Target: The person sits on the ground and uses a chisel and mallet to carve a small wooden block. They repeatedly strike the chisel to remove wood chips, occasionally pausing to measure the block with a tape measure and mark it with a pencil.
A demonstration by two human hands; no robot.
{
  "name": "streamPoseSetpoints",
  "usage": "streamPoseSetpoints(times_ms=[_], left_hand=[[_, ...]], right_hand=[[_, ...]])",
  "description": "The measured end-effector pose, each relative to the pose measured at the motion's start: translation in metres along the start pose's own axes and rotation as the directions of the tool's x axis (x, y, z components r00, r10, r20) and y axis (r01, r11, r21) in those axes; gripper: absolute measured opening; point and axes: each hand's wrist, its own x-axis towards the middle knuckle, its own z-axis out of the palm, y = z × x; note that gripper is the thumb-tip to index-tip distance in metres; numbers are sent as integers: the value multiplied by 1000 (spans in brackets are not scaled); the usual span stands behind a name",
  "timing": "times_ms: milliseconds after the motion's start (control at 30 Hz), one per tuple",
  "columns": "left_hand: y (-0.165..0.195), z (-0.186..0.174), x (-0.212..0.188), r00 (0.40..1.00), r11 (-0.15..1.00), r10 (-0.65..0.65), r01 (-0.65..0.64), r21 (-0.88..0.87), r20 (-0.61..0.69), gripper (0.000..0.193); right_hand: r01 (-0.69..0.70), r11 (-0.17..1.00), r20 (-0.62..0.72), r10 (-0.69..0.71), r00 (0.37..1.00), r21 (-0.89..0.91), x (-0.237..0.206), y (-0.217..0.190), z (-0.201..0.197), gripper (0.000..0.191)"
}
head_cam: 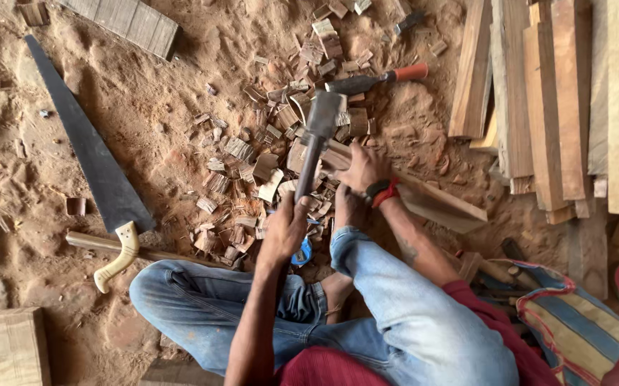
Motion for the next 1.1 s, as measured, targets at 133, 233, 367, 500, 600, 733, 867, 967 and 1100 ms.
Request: streamPoseSetpoints(times_ms=[133,233,367,500,600,733,867,967,1100], left_hand=[[19,-18,-8,987,985,151,-155,-74,-53,44],[42,-38,-30,939,938,334,-339,-72,-80,42],[42,-41,-34,836,836,537,-545,-64,-108,45],[2,-5,-3,994,992,112,-112,51,0,44],[-19,3,13,998,996,-67,68,61,-10,40],[1,-27,1,961,964,266,-266,8,-71,44],[32,-52,-24,855,854,508,-516,-64,-108,42],[19,-42,-22,869,864,488,-495,-90,-84,40],[-32,-1,13,999,1000,-3,2,30,42,42]], right_hand=[[228,968,-360,-251,898,-107,2,-1,2,86],[121,989,-150,-107,983,85,3,4,6,83],[36,999,-23,-36,999,29,7,9,10,70],[-11,1000,16,12,1000,-29,4,8,11,63],[282,943,-400,-331,855,-179,0,9,9,88],[110,994,-141,-108,984,6,5,11,15,91],[147,986,-159,-133,978,81,18,16,26,97],[220,972,-235,-196,952,81,15,20,28,101],[-10,1000,-1,10,1000,8,2,17,16,73]])
